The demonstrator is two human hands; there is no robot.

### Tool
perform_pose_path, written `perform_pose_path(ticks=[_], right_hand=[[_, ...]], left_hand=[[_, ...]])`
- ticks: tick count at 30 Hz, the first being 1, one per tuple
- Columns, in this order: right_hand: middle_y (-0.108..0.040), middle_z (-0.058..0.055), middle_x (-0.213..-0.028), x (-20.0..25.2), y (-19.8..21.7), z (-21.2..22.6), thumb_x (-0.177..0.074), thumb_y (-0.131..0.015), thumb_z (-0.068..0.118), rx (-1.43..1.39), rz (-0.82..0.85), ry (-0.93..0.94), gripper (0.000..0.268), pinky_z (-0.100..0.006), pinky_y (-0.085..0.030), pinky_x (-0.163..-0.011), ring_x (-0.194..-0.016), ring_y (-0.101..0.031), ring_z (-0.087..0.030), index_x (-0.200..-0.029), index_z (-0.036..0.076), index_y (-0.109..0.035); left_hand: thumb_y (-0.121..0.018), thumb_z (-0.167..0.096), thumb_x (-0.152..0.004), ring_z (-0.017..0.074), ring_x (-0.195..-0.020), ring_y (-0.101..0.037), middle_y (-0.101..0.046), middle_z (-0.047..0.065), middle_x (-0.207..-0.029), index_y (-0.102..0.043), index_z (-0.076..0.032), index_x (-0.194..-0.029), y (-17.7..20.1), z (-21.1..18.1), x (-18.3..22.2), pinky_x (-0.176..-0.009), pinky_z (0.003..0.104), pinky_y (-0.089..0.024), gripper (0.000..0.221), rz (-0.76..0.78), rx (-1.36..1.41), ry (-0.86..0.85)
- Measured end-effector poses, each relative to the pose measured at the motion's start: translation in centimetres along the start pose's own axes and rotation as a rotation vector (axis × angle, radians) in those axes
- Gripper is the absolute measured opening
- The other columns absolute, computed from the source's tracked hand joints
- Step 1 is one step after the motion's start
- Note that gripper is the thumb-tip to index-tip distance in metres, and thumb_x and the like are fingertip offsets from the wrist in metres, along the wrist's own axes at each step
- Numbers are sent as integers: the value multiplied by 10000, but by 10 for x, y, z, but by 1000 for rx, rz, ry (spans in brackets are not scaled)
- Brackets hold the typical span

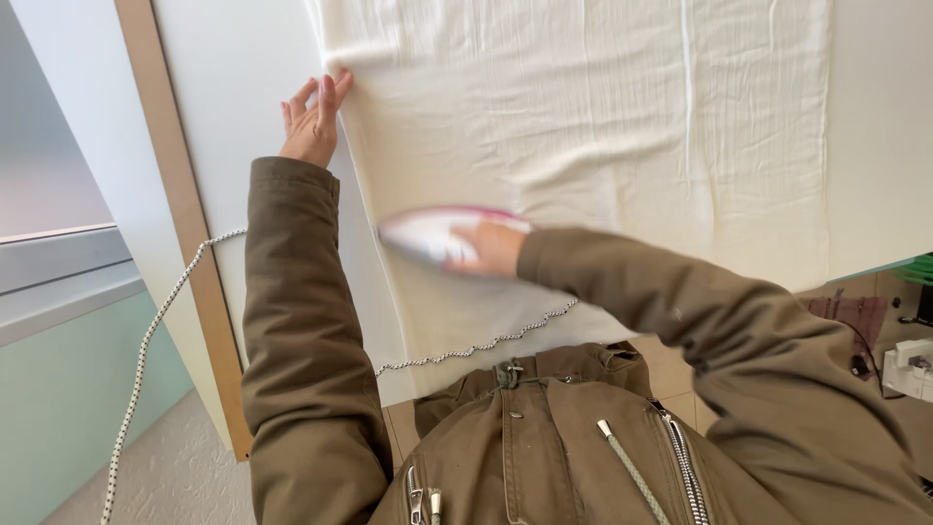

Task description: The person spreads a white cloth on a table, smooths it with their hands, and then uses an iron to press the fabric. They repeatedly move the iron across the surface and adjust the cloth's position to ensure even ironing.

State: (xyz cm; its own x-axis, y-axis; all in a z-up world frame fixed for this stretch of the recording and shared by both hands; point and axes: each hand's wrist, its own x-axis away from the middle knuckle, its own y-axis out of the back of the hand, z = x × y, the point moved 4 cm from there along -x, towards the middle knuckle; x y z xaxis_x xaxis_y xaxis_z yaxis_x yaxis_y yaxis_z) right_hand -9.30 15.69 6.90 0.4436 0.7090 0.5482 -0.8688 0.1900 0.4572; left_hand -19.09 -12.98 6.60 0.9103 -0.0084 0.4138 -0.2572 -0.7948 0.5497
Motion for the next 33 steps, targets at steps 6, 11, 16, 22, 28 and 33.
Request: perform_pose_path(ticks=[6, 11, 16, 22, 28, 33], right_hand=[[-712, -288, -919, -17, -13, -81, -936, -583, 667, 285, -176, 136, 738, -514, -579, -798, -823, -713, -415, -1347, 54, -597], [-699, -274, -702, -11, 120, -25, -956, -491, 695, 105, -214, -218, 734, -453, -625, -736, -612, -715, -376, -1286, 51, -611], [-706, -273, -823, -4, 24, -73, -918, -577, 663, 110, -266, 80, 681, -507, -578, -736, -711, -706, -407, -1221, 56, -646], [-689, -325, -885, 40, -25, -74, -922, -543, 657, 125, -92, 65, 780, -519, -563, -800, -809, -705, -428, -1377, 24, -571], [-622, -178, -637, 23, 141, -51, -944, -619, 513, -340, -371, -218, 497, -428, -520, -370, -418, -592, -244, -1088, 38, -606], [-597, -122, -706, 30, 74, -87, -947, -612, 541, -182, -428, -87, 509, -360, -500, -468, -533, -583, -211, -1089, 54, -582]], left_hand=[[-1, -672, -990, 290, -1555, -128, -377, -19, -1654, -417, -197, -1582, -1, 1, 1, -1224, 518, 91, 865, -7, -20, -29], [10, -661, -993, 280, -1557, -135, -384, -14, -1650, -422, -197, -1581, 0, 4, -7, -1226, 517, 94, 865, -21, -37, -70], [26, -656, -1002, 290, -1575, -118, -388, 26, -1642, -404, -187, -1598, 4, -5, 1, -1242, 510, 98, 872, -22, -35, -40], [0, -674, -987, 311, -1560, -124, -357, -14, -1662, -393, -199, -1591, -3, -7, -5, -1228, 547, 87, 863, -55, -102, -9], [-126, -588, -1021, 321, -1572, -82, -220, -73, -1704, -321, -239, -1614, -27, -12, -9, -1215, 628, 61, 715, -129, -361, 62], [-189, -492, -1112, 367, -1599, -24, -114, 10, -1752, -236, -174, -1665, -103, -12, 15, -1224, 650, 63, 640, -277, -490, -63]])
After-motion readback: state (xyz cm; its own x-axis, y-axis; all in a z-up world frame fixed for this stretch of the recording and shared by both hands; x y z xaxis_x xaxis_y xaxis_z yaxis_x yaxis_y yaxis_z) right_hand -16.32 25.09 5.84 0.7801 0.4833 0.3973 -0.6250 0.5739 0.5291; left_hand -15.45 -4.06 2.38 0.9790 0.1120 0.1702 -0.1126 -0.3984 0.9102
